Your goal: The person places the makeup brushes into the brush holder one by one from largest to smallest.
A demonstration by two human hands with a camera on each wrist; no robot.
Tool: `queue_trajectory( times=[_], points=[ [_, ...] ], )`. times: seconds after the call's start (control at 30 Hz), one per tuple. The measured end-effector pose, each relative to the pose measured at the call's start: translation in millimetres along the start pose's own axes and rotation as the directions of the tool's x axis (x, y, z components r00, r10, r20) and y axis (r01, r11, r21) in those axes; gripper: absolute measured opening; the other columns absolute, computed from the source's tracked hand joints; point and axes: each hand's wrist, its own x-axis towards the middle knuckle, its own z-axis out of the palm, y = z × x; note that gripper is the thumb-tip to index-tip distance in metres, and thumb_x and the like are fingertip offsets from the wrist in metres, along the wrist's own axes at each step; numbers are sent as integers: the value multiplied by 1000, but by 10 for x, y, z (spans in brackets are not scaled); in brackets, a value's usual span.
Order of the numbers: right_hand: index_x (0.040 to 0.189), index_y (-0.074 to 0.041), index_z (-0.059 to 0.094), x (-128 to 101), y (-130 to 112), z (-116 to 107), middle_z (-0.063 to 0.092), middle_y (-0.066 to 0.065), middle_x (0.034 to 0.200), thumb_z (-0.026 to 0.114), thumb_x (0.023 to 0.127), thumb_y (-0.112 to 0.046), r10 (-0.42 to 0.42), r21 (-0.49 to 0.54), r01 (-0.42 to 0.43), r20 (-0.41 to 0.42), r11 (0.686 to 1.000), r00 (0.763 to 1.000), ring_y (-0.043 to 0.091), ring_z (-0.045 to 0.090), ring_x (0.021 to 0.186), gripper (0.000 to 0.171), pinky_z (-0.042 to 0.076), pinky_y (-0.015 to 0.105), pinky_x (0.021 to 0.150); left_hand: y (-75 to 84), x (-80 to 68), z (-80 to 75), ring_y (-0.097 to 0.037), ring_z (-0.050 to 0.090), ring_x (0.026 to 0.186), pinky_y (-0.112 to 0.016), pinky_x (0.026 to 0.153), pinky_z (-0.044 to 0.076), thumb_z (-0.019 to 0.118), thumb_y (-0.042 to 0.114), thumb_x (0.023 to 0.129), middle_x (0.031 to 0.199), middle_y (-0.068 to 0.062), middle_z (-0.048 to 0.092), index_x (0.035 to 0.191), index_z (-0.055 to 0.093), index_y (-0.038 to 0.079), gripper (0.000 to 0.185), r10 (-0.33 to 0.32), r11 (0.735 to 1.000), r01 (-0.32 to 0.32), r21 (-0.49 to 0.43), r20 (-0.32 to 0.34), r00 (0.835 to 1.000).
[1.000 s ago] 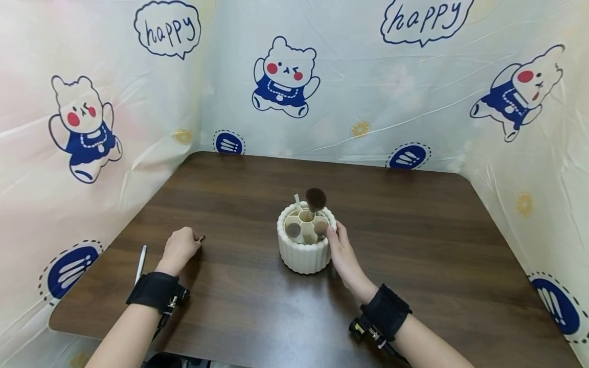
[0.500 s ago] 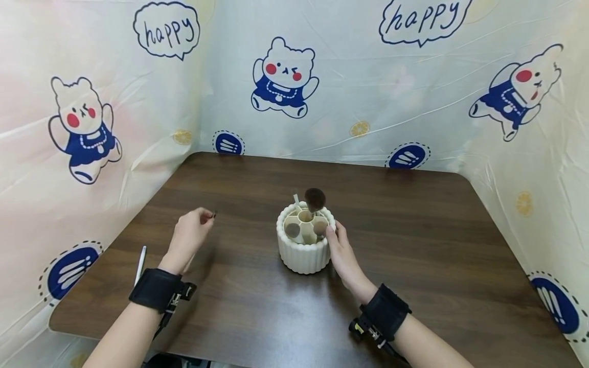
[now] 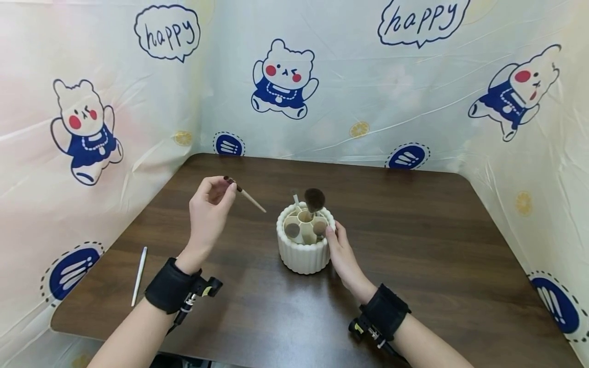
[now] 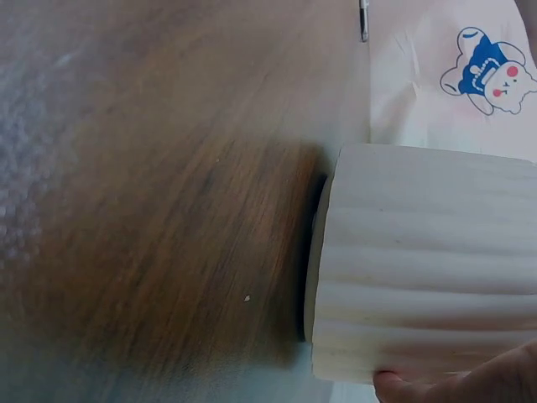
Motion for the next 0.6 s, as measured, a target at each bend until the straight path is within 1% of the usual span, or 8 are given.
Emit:
queue_trajectory(
  times=[0.1, 0.23, 0.33, 0.47, 0.6],
  points=[
    [151, -9, 12, -2, 4, -1, 11, 14, 159, 25, 105, -38, 2, 0, -2, -3, 1000, 1000, 30, 9, 148, 56, 13, 51, 120, 76, -2, 82, 6, 60, 85, -10, 79, 51, 62, 9, 91, 101, -20, 66, 105, 58, -5, 20, -47, 996, 47, -73, -1, 999],
    [151, -9, 12, 1, 17, 0, 12, 15, 159, 25, 105, -38, 7, 3, -7, -4, 1000, 1000, 30, 9, 148, 56, 14, 51, 119, 96, -15, 185, 2, 59, 85, -12, 79, 50, 62, 10, 92, 102, -18, 64, 105, 58, -4, 20, -100, 987, 101, -123, 11, 995],
    [151, -9, 12, 2, 21, -1, 13, 15, 159, 25, 105, -38, 9, 6, -9, -7, 1000, 1000, 30, 10, 148, 56, 14, 51, 119, 57, -43, 264, -1, 60, 85, -12, 78, 51, 62, 10, 92, 101, -17, 64, 104, 58, -3, 19, -129, 983, 132, -130, 31, 991],
    [151, -9, 12, 1, 21, -3, 13, 15, 159, 25, 105, -38, 9, 3, -9, -10, 1000, 1000, 30, 10, 148, 56, 14, 52, 119, -39, -103, 364, -5, 61, 84, -12, 74, 51, 63, 9, 91, 98, -18, 64, 102, 60, -3, 17, -165, 978, 170, -123, 55, 985],
    [151, -9, 12, 3, 20, -4, 13, 15, 159, 25, 105, -40, 10, -6, -10, -11, 1000, 1000, 31, 10, 148, 57, 14, 52, 119, -130, -178, 443, -14, 65, 88, -13, 72, 50, 63, 8, 90, 97, -19, 66, 101, 60, -2, 16, -201, 972, 209, -107, 82, 976]
  ],
)
